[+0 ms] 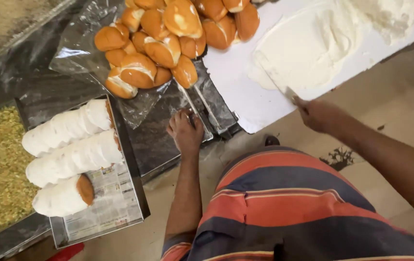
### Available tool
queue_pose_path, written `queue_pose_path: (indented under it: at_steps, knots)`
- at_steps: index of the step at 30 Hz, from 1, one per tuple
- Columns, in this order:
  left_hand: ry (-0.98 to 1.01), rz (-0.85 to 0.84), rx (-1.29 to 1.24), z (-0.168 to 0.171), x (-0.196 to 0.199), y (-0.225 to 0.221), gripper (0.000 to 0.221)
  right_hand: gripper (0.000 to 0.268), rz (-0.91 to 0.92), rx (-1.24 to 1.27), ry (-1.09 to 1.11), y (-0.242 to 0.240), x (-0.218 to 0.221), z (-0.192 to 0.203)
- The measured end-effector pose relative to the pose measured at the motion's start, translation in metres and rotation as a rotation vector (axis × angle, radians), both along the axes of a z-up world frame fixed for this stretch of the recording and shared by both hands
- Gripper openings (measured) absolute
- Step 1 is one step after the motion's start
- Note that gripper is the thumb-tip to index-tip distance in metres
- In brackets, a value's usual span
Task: Spreading cream filling into sliced buns using a knife and arranging them on a tray.
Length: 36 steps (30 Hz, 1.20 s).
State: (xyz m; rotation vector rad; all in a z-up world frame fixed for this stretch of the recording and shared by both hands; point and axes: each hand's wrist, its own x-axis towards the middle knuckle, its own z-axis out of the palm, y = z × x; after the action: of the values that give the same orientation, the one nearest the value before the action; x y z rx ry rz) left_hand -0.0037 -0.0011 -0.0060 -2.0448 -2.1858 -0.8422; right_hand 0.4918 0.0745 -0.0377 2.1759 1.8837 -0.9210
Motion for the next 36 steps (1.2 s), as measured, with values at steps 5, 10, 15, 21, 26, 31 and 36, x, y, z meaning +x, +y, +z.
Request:
queue_pose_path:
  at_steps: [5,10,15,21,26,31,36]
  knots:
    - [-0.009,0.018,-0.056,0.008,0.007,0.0,0.026,0.048,-0.042,-0.071,0.009,-0.032,-0.002,0.013]
    - [-0.015,0.019,-0.022,0.004,0.004,0.004,0.027,0.044,-0.124,-0.118,0.119,-0.033,-0.057,0.075]
    - [0.005,0.022,-0.062,0.002,0.003,0.0,0.029,0.067,0.144,-0.122,-0.188,-0.07,-0.07,0.098]
    - [0.06,0.017,-0.042,-0.003,0.001,0.003,0.035,0.053,-0.301,-0.219,0.167,-0.069,-0.04,0.118]
    - [0.042,0.038,-0.088,0.005,0.002,0.002,0.031,0.052,-0.279,-0.134,0.139,-0.021,0.012,0.072]
    - [0.062,0.015,-0.063,-0.002,0.003,0.001,0.036,0.051,0.006,0.1,-0.188,-0.011,0.017,0.071]
    - [0.048,0.003,-0.053,0.001,0.002,0.002,0.032,0.055,0.298,0.091,-0.174,-0.059,-0.034,0.076]
